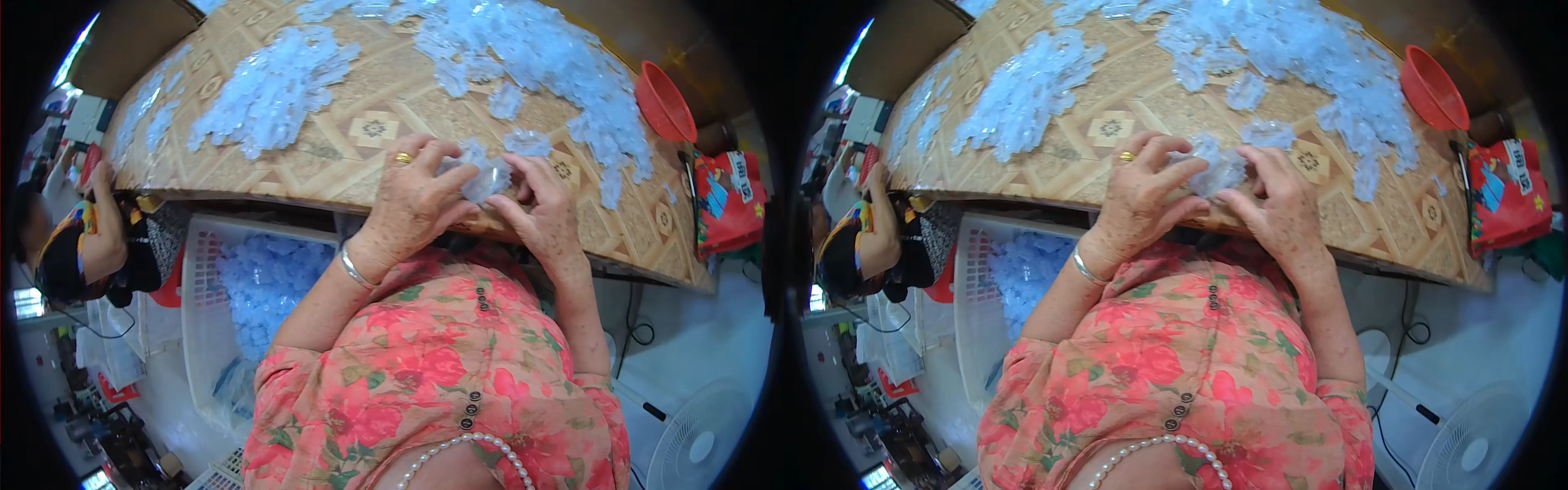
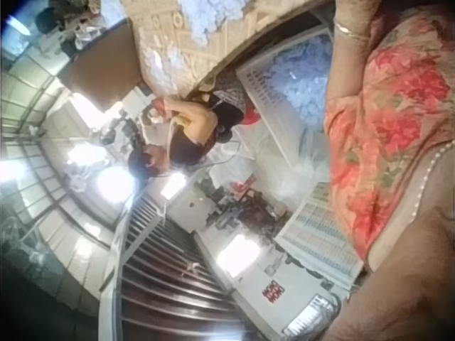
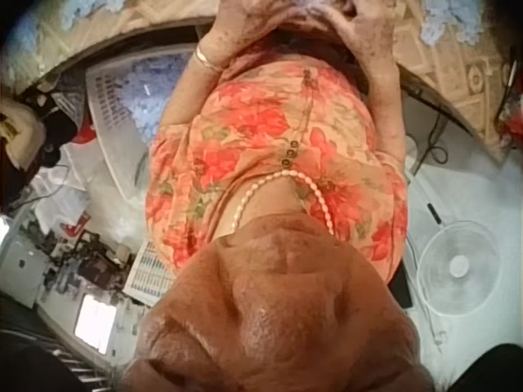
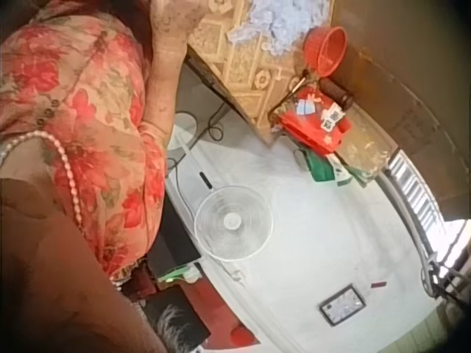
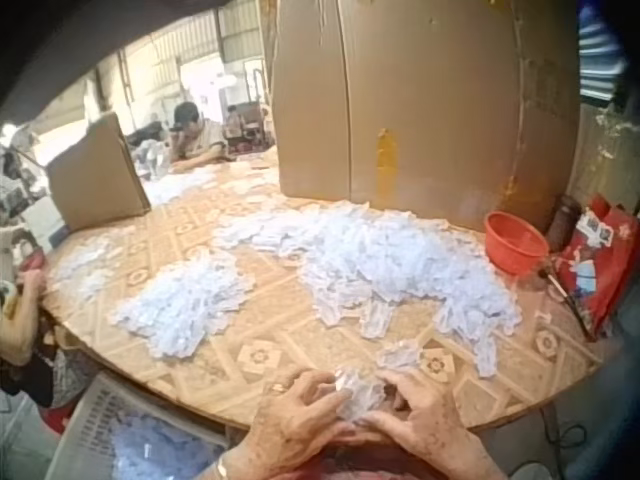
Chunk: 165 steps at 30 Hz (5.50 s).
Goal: The person sits at a table and repeatedly picks up small, clear plastic components. They align and press two pieces together to form a single unit, then place the assembled item on the table. The process is repetitive, involving picking, joining, and placing the plastic parts.
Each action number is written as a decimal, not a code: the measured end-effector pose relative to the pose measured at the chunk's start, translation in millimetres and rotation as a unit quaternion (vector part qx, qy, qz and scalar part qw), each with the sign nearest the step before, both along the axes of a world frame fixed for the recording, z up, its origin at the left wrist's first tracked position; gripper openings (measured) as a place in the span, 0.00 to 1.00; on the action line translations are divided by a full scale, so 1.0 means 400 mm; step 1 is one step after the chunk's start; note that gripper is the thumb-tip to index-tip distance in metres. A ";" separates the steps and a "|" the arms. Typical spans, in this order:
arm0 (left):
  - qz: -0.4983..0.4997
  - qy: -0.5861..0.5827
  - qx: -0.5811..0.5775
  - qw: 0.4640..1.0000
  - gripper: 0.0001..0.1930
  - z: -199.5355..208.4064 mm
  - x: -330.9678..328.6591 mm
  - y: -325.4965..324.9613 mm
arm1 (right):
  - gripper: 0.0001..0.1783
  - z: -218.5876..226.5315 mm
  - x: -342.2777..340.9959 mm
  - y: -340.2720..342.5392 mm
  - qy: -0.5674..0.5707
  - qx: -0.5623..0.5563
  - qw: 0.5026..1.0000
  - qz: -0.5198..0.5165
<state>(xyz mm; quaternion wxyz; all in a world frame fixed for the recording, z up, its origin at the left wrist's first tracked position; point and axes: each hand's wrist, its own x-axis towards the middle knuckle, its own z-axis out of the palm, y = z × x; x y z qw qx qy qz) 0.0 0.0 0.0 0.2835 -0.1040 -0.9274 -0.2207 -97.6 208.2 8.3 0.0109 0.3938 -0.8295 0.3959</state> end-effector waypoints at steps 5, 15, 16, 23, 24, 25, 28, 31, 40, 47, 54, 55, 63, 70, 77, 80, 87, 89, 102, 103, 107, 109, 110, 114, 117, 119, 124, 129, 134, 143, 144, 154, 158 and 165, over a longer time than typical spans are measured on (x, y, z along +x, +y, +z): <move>-0.001 0.025 -0.050 0.998 0.23 0.008 -0.010 -0.003 | 0.25 -0.006 0.004 -0.007 -0.016 -0.061 0.998 -0.014; -0.054 -0.053 -0.123 0.990 0.19 0.033 -0.008 -0.014 | 0.21 -0.021 0.004 0.006 -0.045 -0.097 0.994 -0.034; -0.055 -0.053 -0.116 0.990 0.19 0.035 -0.008 -0.014 | 0.21 -0.022 0.001 0.009 -0.049 -0.101 0.993 -0.030; -0.025 -0.014 -0.077 0.997 0.12 0.017 -0.036 -0.059 | 0.18 -0.017 -0.002 0.012 -0.058 -0.117 0.991 -0.021; -0.010 -0.005 -0.074 0.997 0.11 0.020 -0.037 -0.074 | 0.18 -0.020 -0.004 0.013 -0.059 -0.122 0.991 -0.018; 0.005 0.004 -0.071 0.997 0.11 0.022 -0.039 -0.093 | 0.17 -0.021 -0.006 0.013 -0.061 -0.126 0.990 -0.017; 0.081 0.074 -0.101 0.989 0.11 0.093 -0.051 -0.195 | 0.16 -0.017 -0.004 0.016 -0.059 -0.119 0.991 -0.019; 0.162 0.133 -0.127 0.969 0.10 0.165 -0.049 -0.343 | 0.16 -0.020 -0.004 0.020 -0.058 -0.125 0.990 -0.018; 0.352 0.045 -0.196 0.914 0.15 0.185 0.031 -0.619 | 0.23 -0.019 -0.047 0.037 0.110 -0.042 0.987 -0.112; 0.099 0.046 -0.061 0.992 0.19 0.122 0.000 -0.246 | 0.25 -0.006 -0.032 0.001 0.140 0.057 0.988 -0.033; -0.027 -0.031 0.027 0.999 0.26 0.013 -0.009 -0.022 | 0.22 0.041 -0.125 -0.072 0.206 0.038 0.978 -0.009; -0.031 -0.031 0.031 0.999 0.26 0.009 -0.014 -0.018 | 0.22 0.035 -0.149 -0.073 0.211 0.052 0.976 -0.002; -0.026 -0.027 0.054 0.998 0.26 -0.020 -0.020 -0.020 | 0.16 0.022 -0.153 -0.003 0.239 0.162 0.956 -0.052; -0.016 -0.012 0.060 0.998 0.26 -0.013 -0.024 -0.004 | 0.14 0.041 -0.026 0.050 0.188 0.094 0.977 -0.034; -0.019 -0.014 0.042 0.999 0.27 0.010 -0.039 0.029 | 0.17 0.007 -0.030 0.049 0.120 -0.044 0.989 -0.076; -0.021 -0.022 -0.009 1.000 0.26 0.014 -0.042 0.040 | 0.18 -0.014 -0.041 0.056 0.134 -0.044 0.985 -0.095; -0.017 -0.019 -0.055 0.998 0.16 0.022 -0.067 0.052 | 0.20 -0.029 -0.039 0.062 0.112 -0.028 0.990 -0.080; -0.014 -0.018 -0.057 0.998 0.15 0.015 -0.072 0.048 | 0.19 -0.027 -0.035 0.058 0.115 -0.023 0.990 -0.074; 0.032 0.035 -0.100 0.994 0.08 -0.013 -0.117 -0.054 | 0.19 -0.025 -0.031 0.061 0.116 -0.017 0.990 -0.077; 0.026 0.032 -0.103 0.994 0.08 -0.007 -0.115 -0.064 | 0.20 -0.024 -0.030 0.061 0.114 -0.017 0.990 -0.077; 0.022 0.036 -0.115 0.992 0.09 -0.011 -0.114 -0.111 | 0.20 -0.025 -0.028 0.061 0.121 -0.010 0.989 -0.087; 0.029 0.033 -0.113 0.993 0.09 -0.003 -0.109 -0.138 | 0.20 -0.025 -0.028 0.059 0.119 -0.010 0.989 -0.083; 0.039 0.025 -0.099 0.994 0.08 0.009 -0.104 -0.153 | 0.20 -0.024 -0.028 0.060 0.118 -0.009 0.989 -0.084; 0.128 0.086 -0.135 0.979 0.09 0.079 -0.102 -0.277 | 0.20 -0.022 -0.025 0.064 0.110 -0.008 0.990 -0.082; 0.189 0.058 -0.184 0.963 0.10 0.140 -0.087 -0.401 | 0.19 -0.019 -0.027 0.063 0.114 -0.005 0.990 -0.077; 0.225 0.025 -0.198 0.954 0.10 0.169 -0.069 -0.479 | 0.19 -0.015 -0.026 0.061 0.115 -0.002 0.991 -0.071; 0.277 -0.134 -0.178 0.935 0.13 0.246 -0.057 -0.586 | 0.19 -0.006 -0.023 0.051 0.113 0.010 0.991 -0.067; 0.232 -0.247 -0.205 0.918 0.17 0.308 -0.126 -0.652 | 0.19 0.002 -0.026 0.046 0.115 0.025 0.991 -0.064; 0.203 -0.239 -0.177 0.933 0.24 0.324 -0.397 -0.761 | 0.17 0.010 -0.032 0.042 0.080 0.041 0.993 -0.080; 0.277 -0.374 -0.169 0.869 0.55 0.139 -0.802 -1.021 | 0.13 0.012 -0.035 0.041 0.062 0.060 0.992 -0.097; 0.299 -0.395 -0.152 0.855 0.61 0.120 -0.816 -1.038 | 0.12 0.013 -0.034 0.041 0.056 0.063 0.992 -0.098; 0.288 -0.427 -0.094 0.852 0.61 0.054 -0.860 -1.127 | 0.08 -0.001 -0.043 0.050 0.043 0.066 0.991 -0.110; 0.277 -0.355 -0.072 0.890 0.57 0.035 -0.849 -1.039 | 0.09 0.008 -0.047 0.044 0.042 0.062 0.991 -0.113; 0.391 -0.280 0.001 0.877 0.53 -0.014 -0.833 -0.878 | 0.10 0.009 -0.045 0.037 0.049 0.061 0.991 -0.106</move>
